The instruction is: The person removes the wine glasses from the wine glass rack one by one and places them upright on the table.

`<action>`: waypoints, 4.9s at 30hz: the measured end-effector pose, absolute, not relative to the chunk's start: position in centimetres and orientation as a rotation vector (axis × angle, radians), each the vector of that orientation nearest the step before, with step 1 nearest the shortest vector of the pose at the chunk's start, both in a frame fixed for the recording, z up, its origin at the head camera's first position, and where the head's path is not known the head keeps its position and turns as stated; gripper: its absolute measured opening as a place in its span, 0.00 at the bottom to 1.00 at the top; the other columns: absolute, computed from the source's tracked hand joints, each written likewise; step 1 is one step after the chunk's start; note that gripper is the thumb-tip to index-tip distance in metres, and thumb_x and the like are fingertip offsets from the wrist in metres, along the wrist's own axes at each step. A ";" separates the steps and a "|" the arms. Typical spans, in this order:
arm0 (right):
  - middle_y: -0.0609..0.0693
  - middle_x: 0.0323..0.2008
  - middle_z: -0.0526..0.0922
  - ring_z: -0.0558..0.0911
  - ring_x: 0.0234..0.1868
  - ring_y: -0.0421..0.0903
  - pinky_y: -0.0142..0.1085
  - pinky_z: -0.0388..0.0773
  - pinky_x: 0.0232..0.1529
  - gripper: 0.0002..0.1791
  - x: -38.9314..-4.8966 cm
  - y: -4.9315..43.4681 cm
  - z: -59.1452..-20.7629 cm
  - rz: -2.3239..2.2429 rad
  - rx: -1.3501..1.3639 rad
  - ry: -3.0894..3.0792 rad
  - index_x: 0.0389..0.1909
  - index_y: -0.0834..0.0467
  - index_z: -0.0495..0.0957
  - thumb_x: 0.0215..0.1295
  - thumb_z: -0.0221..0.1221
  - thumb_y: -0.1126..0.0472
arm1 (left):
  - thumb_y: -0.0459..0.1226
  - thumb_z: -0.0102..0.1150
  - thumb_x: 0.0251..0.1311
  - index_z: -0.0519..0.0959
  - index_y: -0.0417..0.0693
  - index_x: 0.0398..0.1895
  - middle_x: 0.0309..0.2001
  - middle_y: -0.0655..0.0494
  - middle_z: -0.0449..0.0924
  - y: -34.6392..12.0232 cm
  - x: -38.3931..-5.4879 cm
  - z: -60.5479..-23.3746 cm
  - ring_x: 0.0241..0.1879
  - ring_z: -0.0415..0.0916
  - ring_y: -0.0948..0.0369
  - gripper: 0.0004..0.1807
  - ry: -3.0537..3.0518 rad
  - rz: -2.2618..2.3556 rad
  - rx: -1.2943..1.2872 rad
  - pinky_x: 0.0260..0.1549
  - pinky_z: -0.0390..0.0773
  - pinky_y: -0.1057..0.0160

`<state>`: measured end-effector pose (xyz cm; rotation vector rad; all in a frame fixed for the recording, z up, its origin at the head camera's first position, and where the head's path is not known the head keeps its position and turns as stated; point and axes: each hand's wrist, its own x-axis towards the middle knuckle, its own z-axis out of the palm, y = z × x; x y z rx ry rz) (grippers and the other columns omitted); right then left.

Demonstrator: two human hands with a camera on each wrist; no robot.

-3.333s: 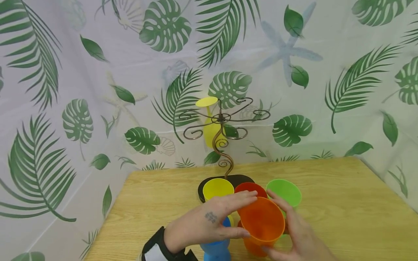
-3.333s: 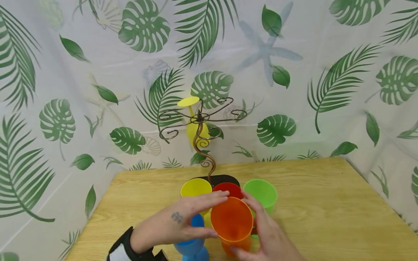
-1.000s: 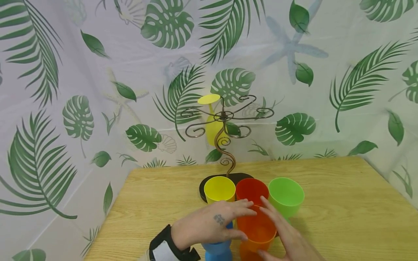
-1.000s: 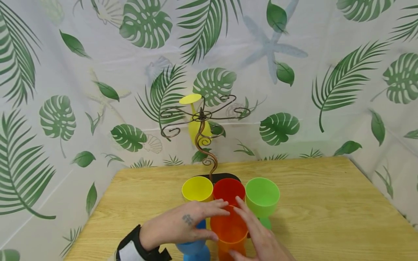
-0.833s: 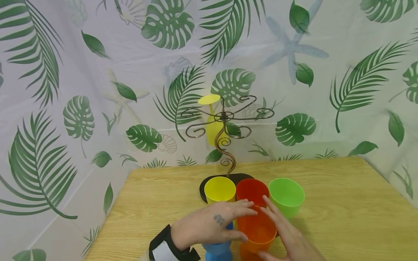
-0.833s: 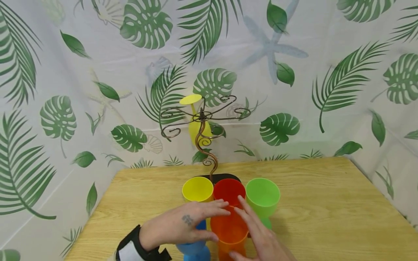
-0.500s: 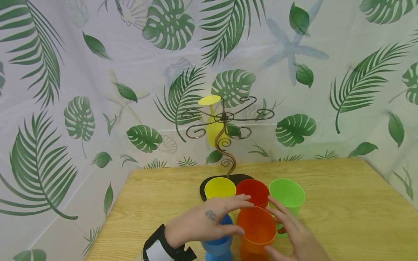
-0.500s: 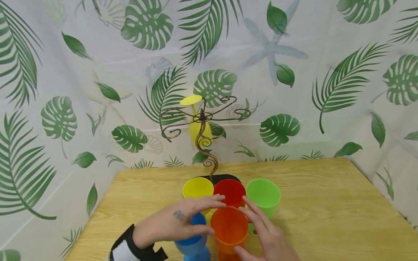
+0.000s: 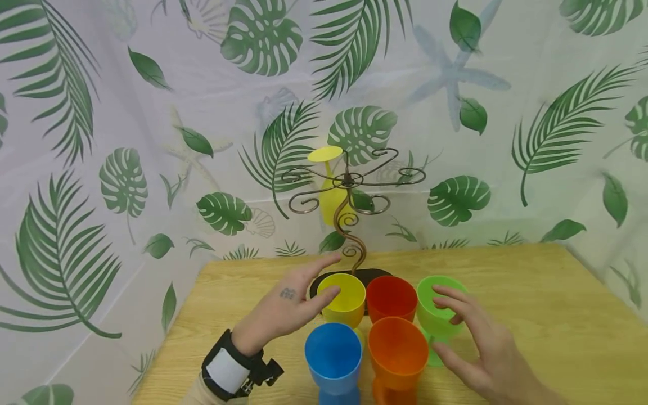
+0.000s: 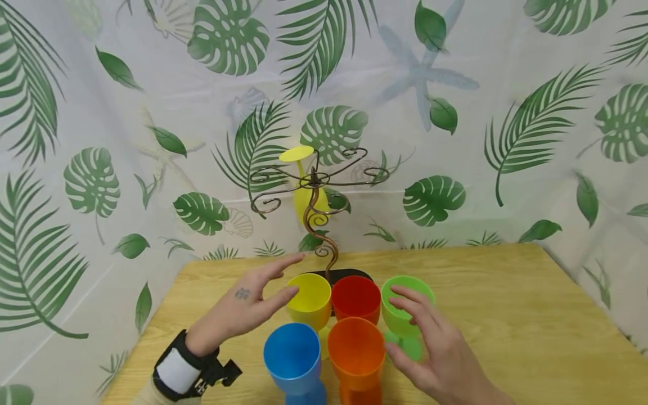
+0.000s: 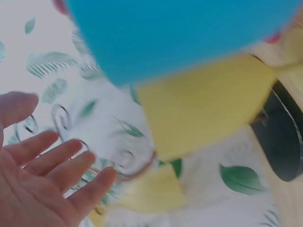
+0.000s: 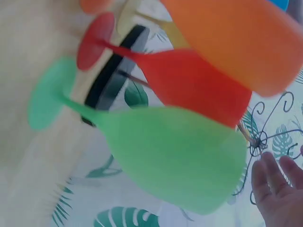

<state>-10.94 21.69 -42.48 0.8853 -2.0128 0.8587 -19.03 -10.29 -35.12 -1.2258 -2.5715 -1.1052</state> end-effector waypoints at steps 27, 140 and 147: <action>0.64 0.75 0.64 0.67 0.72 0.68 0.71 0.66 0.65 0.43 -19.9 22.4 -34.9 0.687 0.761 -2.528 0.78 0.60 0.59 0.67 0.65 0.53 | 0.49 0.54 0.74 0.58 0.50 0.80 0.19 0.49 0.72 -8.4 -32.4 -36.3 0.14 0.64 0.56 0.36 -2.558 -1.317 -0.529 0.19 0.72 0.59; 0.58 0.76 0.65 0.73 0.70 0.62 0.67 0.71 0.63 0.42 -17.6 22.7 -37.3 0.775 0.776 -2.624 0.79 0.57 0.57 0.71 0.62 0.46 | 0.43 0.65 0.68 0.65 0.52 0.77 0.75 0.46 0.62 -4.1 -36.5 -37.4 0.68 0.67 0.42 0.36 -2.429 -1.441 -0.625 0.65 0.73 0.44; 0.58 0.75 0.66 0.72 0.70 0.63 0.70 0.70 0.62 0.41 -17.6 22.5 -37.4 0.792 0.787 -2.609 0.78 0.56 0.58 0.71 0.63 0.47 | 0.43 0.65 0.68 0.63 0.51 0.78 0.77 0.47 0.60 -5.3 -36.4 -38.0 0.66 0.68 0.39 0.37 -2.405 -1.448 -0.676 0.64 0.73 0.42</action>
